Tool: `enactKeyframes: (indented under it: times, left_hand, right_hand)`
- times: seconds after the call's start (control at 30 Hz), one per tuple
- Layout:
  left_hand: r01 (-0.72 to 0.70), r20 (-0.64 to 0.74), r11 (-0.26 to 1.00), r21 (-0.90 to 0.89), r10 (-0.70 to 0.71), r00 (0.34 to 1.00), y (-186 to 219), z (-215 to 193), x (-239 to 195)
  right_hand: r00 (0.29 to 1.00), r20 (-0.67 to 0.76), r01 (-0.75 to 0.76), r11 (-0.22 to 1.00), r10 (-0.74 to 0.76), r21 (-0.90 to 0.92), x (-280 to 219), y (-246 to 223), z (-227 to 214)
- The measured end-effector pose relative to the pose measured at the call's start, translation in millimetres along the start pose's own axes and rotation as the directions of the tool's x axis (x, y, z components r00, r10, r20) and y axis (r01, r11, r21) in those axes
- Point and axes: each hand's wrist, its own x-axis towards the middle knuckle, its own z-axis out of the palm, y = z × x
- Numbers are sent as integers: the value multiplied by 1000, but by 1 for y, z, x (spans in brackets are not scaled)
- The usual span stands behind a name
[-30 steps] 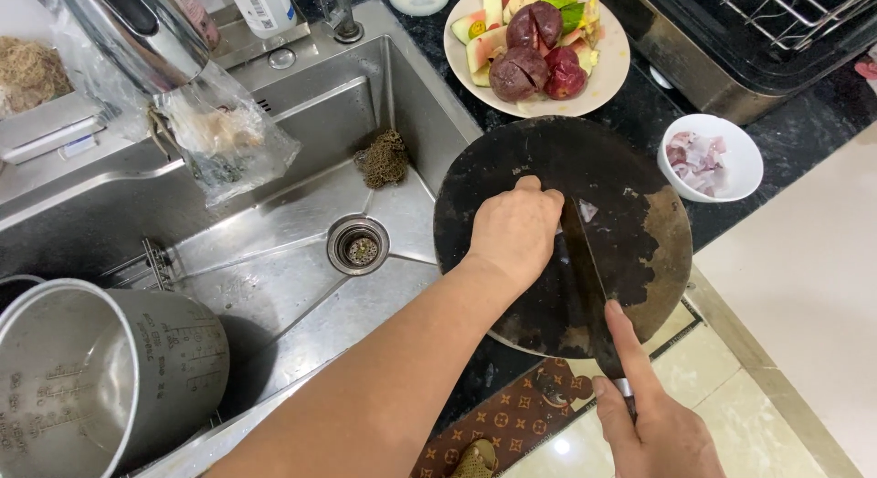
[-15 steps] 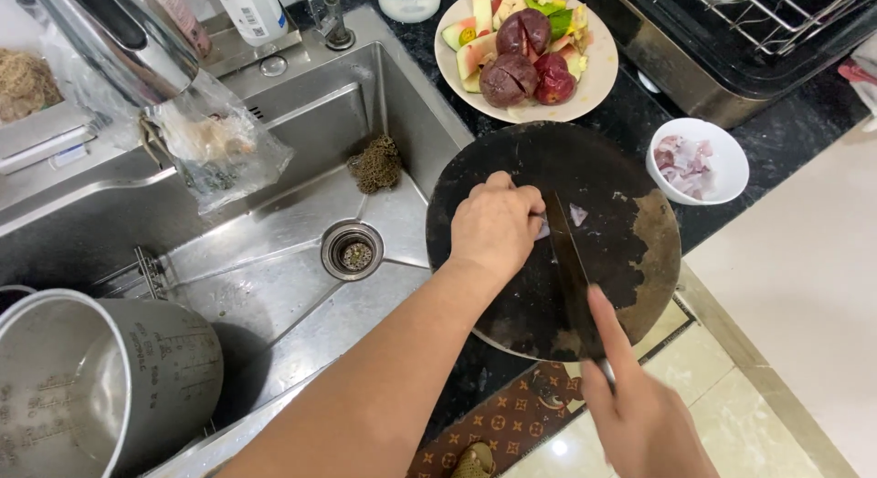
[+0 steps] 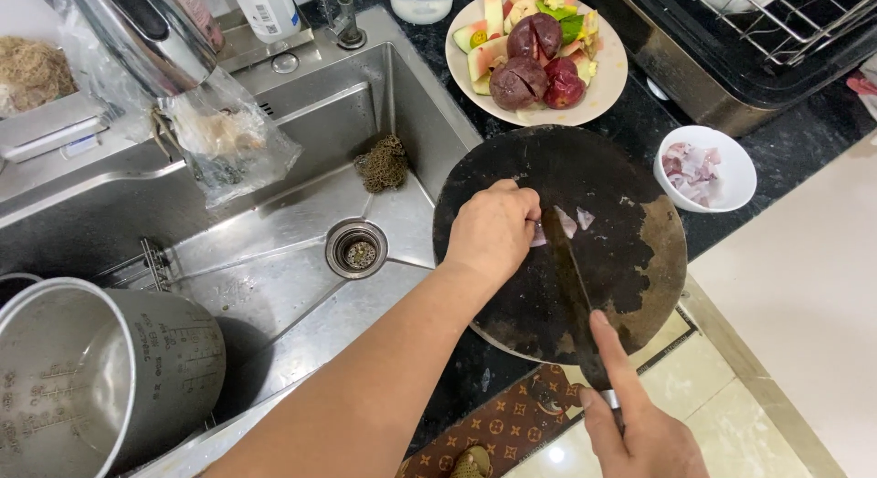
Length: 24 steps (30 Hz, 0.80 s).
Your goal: Slice meat on a wooden cutting board and then wash the board in a kitchen sink.
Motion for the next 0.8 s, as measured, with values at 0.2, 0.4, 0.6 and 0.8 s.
enactKeyframes:
  times: [0.2, 0.4, 0.6, 0.8]
  left_hand:
    - [-23, -30, 1000, -12, 22, 999, -7, 11, 3]
    - [34, -58, 999, 10, -33, 998, 3, -3, -3]
    - [-2, -58, 999, -41, -1, 998, -11, -5, -8]
    - [31, -23, 998, 52, -29, 999, -5, -2, -6]
  right_hand:
    - [717, 240, -562, 746, 655, -358, 56, -74, -2]
    - [690, 239, -583, 720, 683, -377, 70, -98, -13]
    - [729, 232, -654, 756, 643, -39, -12, -16, -6]
    - [794, 149, -595, 803, 590, -9, -5, -47, 1]
